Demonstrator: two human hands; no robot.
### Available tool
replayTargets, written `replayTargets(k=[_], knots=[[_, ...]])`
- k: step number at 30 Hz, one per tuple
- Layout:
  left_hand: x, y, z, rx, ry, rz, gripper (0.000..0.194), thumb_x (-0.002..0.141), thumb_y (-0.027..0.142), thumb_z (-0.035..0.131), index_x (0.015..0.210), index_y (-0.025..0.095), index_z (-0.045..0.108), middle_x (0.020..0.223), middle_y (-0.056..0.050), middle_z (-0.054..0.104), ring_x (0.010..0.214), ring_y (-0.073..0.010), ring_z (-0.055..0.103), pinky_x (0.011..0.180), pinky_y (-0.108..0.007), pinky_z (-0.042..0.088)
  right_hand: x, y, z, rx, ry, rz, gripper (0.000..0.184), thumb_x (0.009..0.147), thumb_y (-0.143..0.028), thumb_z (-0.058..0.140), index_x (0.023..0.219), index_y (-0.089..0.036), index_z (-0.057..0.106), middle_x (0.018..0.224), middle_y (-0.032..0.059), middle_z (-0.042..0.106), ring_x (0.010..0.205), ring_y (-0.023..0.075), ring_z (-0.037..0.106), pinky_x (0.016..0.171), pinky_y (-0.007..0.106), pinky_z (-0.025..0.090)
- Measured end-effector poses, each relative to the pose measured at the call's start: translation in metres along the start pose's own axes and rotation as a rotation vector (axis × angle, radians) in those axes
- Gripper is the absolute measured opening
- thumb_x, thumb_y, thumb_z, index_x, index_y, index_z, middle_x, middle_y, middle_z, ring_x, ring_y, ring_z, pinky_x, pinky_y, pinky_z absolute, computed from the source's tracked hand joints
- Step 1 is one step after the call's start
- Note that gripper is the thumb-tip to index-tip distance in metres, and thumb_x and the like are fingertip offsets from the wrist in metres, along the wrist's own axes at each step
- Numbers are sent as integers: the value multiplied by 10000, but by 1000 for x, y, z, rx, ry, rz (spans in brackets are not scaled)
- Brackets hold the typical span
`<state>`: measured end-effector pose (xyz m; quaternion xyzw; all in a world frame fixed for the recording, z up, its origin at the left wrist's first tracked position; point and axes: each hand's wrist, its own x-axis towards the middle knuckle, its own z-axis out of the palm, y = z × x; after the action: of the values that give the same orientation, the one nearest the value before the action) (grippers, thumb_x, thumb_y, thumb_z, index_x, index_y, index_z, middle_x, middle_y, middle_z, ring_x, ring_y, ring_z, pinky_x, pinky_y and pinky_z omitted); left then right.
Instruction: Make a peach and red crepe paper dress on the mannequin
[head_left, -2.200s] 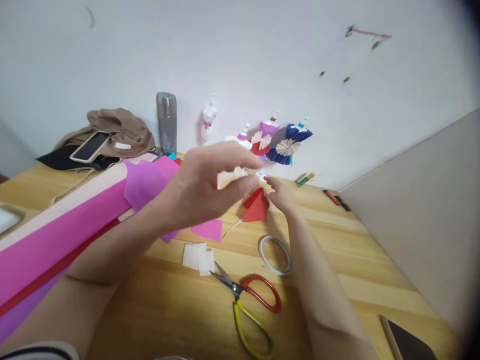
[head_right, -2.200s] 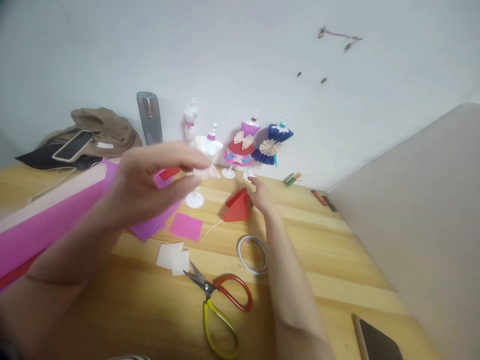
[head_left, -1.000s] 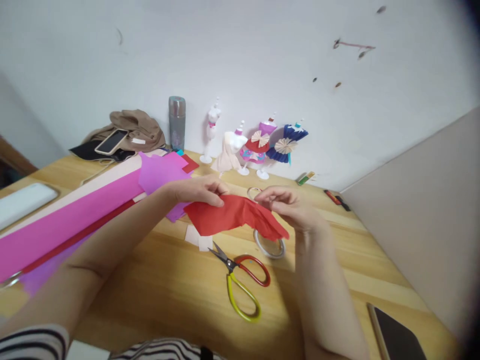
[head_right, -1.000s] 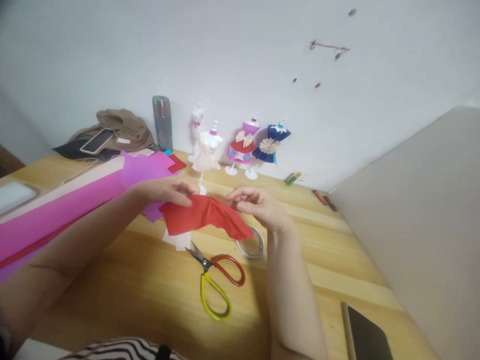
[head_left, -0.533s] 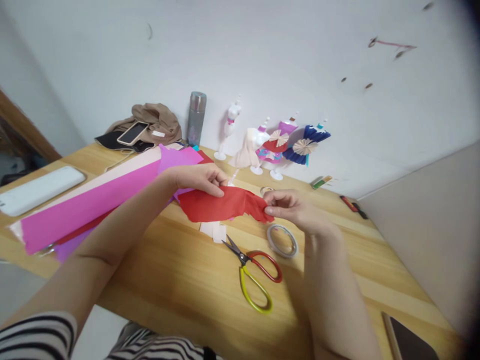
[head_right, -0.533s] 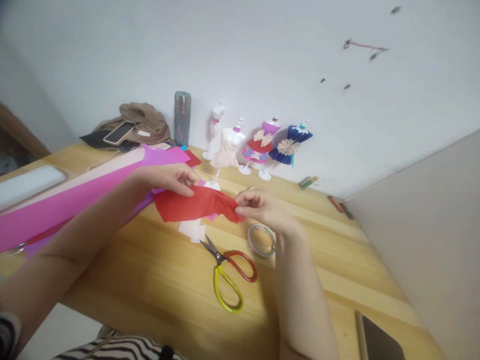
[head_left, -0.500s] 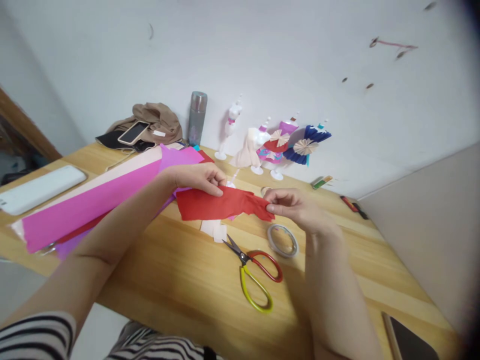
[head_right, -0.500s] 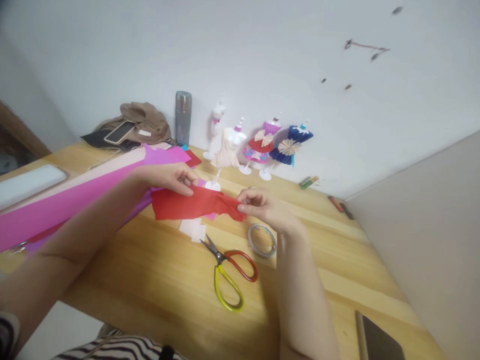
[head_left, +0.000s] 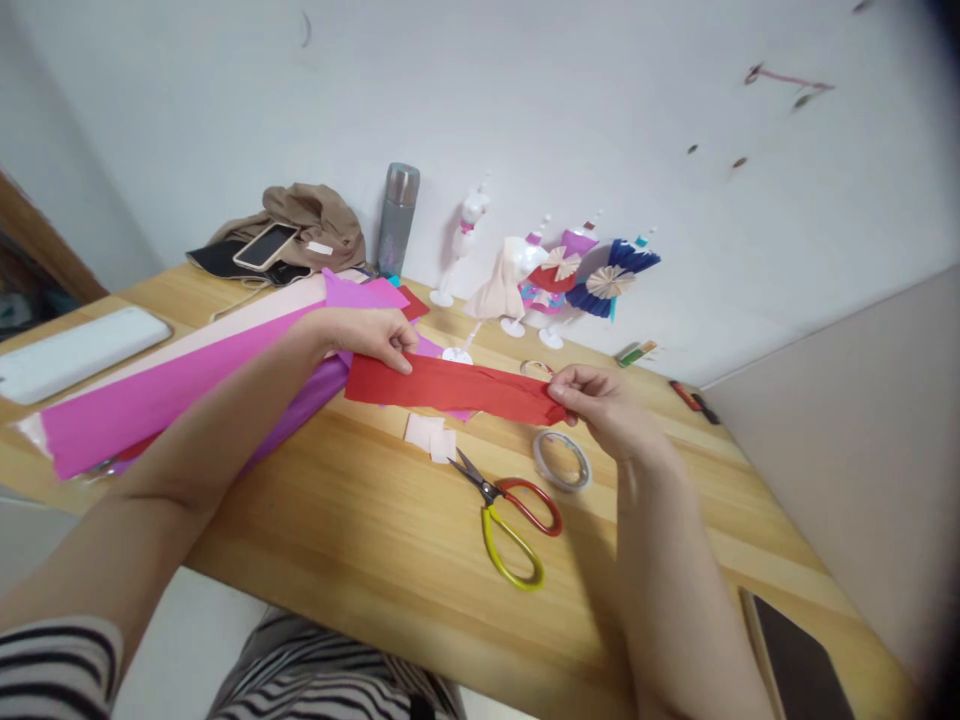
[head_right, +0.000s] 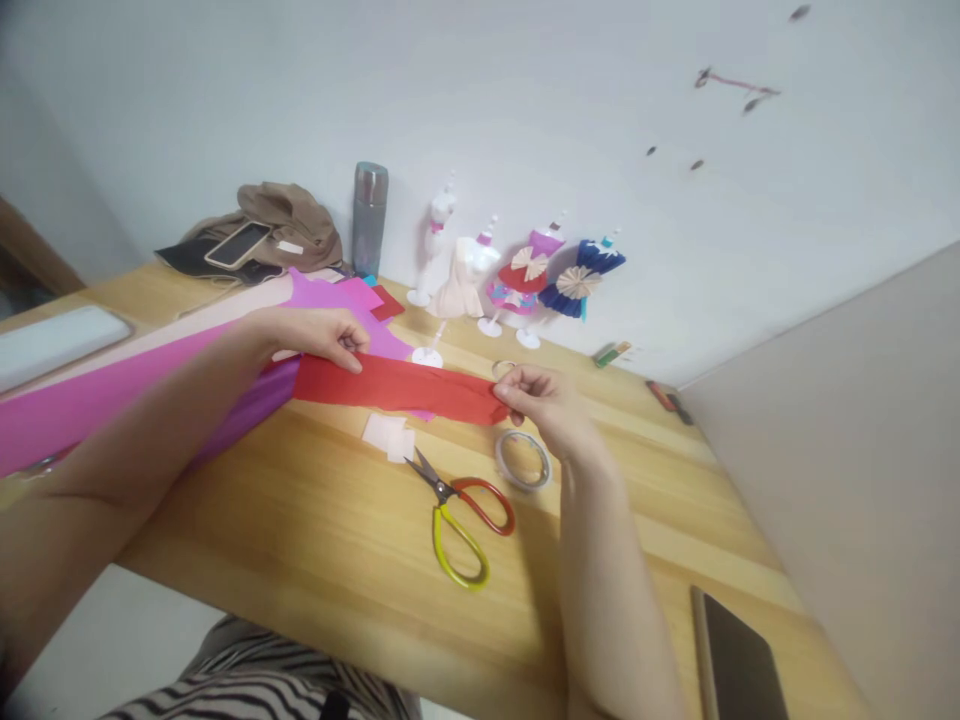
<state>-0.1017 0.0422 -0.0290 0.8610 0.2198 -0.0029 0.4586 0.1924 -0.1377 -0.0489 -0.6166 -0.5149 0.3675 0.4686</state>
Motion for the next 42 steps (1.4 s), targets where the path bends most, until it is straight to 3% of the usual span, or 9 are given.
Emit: replayTargets(k=[4, 12, 22, 25, 27, 31, 35, 42], knots=[[0, 0, 2, -40, 7, -47, 282, 631, 392, 801, 592, 170, 631, 556, -4, 610, 534, -141, 526, 515, -247, 317, -3, 3, -6, -46, -19, -1, 404, 611, -569, 846, 607, -224, 635, 538, -18, 548, 463, 104, 432, 439, 275, 349], [7, -12, -3, -38, 11, 63, 189, 600, 302, 819, 629, 175, 682, 573, 10, 615, 529, -122, 522, 518, -233, 329, 3, 15, -7, 86, 64, 57, 358, 562, -446, 892, 660, -230, 624, 642, -24, 610, 571, 122, 548, 560, 275, 480], [9, -19, 0, -165, 34, 78, 210, 652, 316, 812, 673, 151, 684, 643, 4, 652, 611, -117, 570, 594, -219, 387, 11, 18, -7, 231, 157, 0, 290, 516, -353, 891, 618, -233, 648, 568, -29, 603, 512, 98, 530, 484, 236, 463], [8, -20, -1, -187, 130, 67, 194, 691, 307, 789, 689, 148, 677, 644, 16, 642, 608, -105, 563, 607, -214, 388, 12, 19, -6, 214, 169, 7, 292, 501, -353, 898, 627, -231, 665, 551, -32, 616, 490, 90, 543, 475, 220, 482], [7, -20, 0, -227, 261, 22, 170, 702, 272, 781, 674, 146, 671, 637, 17, 636, 596, -100, 554, 611, -217, 392, 12, 20, -5, 187, 185, 26, 312, 484, -354, 912, 649, -232, 677, 567, -37, 639, 489, 93, 567, 477, 219, 509], [10, -20, 3, -530, 492, -54, 61, 732, 162, 732, 704, 142, 681, 667, -8, 660, 589, -111, 587, 668, -256, 456, 10, 21, 0, 164, 172, 70, 357, 447, -367, 934, 669, -228, 692, 596, -37, 659, 503, 92, 590, 495, 214, 541], [12, -19, 7, -763, 571, -40, 58, 747, 73, 704, 771, 122, 686, 725, -45, 692, 646, -130, 648, 786, -314, 508, 9, 20, 7, 141, 122, 101, 368, 448, -394, 935, 696, -235, 716, 621, -22, 671, 533, 103, 600, 508, 224, 540], [13, -18, 8, -852, 677, 36, 90, 798, 43, 668, 749, 107, 629, 666, -28, 666, 620, -119, 630, 816, -337, 487, 8, 23, 13, 34, 41, 77, 369, 567, -528, 876, 749, -247, 721, 683, 5, 681, 564, 138, 596, 550, 293, 537]])
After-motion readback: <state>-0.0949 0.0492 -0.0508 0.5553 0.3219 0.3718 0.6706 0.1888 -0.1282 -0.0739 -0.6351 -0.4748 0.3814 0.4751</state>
